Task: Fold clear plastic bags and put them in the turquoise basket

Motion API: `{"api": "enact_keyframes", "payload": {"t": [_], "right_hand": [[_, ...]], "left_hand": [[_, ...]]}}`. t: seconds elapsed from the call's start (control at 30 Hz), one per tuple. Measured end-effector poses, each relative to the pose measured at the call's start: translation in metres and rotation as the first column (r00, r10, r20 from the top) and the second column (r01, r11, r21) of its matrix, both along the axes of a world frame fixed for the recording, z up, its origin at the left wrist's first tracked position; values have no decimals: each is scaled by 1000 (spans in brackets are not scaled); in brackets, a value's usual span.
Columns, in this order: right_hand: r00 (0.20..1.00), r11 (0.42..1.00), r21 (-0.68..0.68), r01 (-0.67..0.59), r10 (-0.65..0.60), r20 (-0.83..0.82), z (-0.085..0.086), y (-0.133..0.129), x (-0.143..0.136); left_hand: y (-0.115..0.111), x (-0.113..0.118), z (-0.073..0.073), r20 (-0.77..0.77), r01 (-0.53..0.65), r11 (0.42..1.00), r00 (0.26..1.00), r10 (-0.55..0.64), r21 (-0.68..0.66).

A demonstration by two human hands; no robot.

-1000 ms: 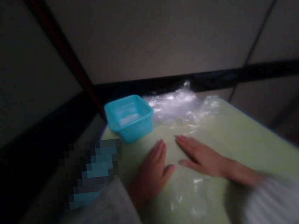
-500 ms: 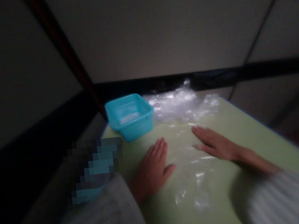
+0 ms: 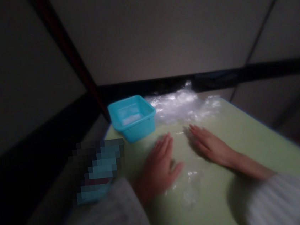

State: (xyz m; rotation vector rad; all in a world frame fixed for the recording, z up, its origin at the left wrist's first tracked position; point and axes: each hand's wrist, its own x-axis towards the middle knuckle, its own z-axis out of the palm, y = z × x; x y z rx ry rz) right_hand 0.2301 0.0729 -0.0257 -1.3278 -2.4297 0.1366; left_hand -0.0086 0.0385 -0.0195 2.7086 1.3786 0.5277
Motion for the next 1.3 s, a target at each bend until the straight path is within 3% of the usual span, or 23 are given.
{"api": "enact_keyframes", "payload": {"t": [0.13, 0.3, 0.47, 0.83, 1.17, 1.3], "right_hand": [[988, 990, 12, -142, 142, -57, 4, -15, -22], [974, 974, -30, -224, 224, -17, 1, -24, -32], [969, 973, -61, -221, 226, 97, -8, -22, -21], [958, 972, -92, -217, 230, 170, -6, 4, 39], [965, 963, -150, -224, 241, 106, 8, 3, 37], [978, 976, -56, -210, 208, -28, 14, -10, 11]], "left_hand": [[-23, 22, -4, -102, 102, 991, 989, -110, -82], [-20, 12, -4, -143, 168, 977, 972, -186, -130], [-18, 4, -5, -166, 180, 970, 964, -206, -163], [-19, 2, -1, -175, 184, 960, 959, -222, -209], [-9, -15, 11, -154, 249, 950, 948, -279, -187], [-22, 3, 8, -95, 146, 983, 983, -157, -112]]}}
